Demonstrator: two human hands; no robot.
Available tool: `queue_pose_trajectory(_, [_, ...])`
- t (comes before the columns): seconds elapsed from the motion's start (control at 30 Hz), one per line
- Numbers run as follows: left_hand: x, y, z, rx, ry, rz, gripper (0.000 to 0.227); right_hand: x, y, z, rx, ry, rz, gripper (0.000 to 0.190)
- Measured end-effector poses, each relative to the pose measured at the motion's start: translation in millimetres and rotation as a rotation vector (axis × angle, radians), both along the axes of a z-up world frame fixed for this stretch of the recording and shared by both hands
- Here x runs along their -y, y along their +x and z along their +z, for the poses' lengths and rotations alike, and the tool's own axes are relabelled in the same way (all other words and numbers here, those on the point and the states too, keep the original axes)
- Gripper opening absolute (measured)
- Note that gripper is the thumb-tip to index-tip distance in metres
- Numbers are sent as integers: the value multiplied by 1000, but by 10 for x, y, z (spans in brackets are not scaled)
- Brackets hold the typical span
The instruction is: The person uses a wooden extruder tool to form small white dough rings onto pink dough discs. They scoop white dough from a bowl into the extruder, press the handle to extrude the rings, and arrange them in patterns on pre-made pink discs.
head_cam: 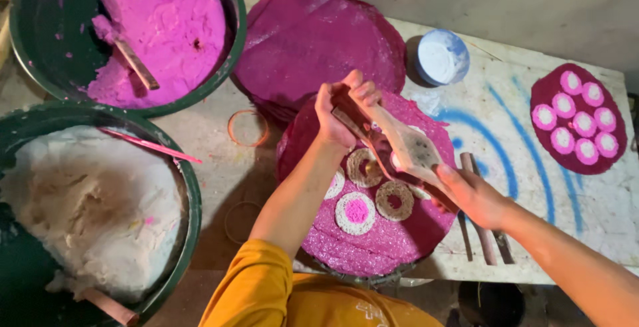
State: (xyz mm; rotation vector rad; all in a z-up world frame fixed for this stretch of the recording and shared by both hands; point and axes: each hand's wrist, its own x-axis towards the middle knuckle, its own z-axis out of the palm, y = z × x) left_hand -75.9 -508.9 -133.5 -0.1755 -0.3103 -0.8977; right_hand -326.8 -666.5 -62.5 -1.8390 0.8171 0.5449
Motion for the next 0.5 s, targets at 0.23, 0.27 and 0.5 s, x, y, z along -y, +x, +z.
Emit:
queue_pose_trajectory(0.23, [-44, 93, -120, 92, 96, -6, 28, -106, -38, -234, 59, -101, 146, 84])
queue_pose_trajectory(0.27, [-41, 56, -123, 67, 84, -2, 29, -85, -38, -201, -1, -103, 163, 87])
queue_pose_trajectory(0.5, [-77, 75, 202, 241, 61, 56, 29, -148, -7, -296, 199, -276, 178, 71])
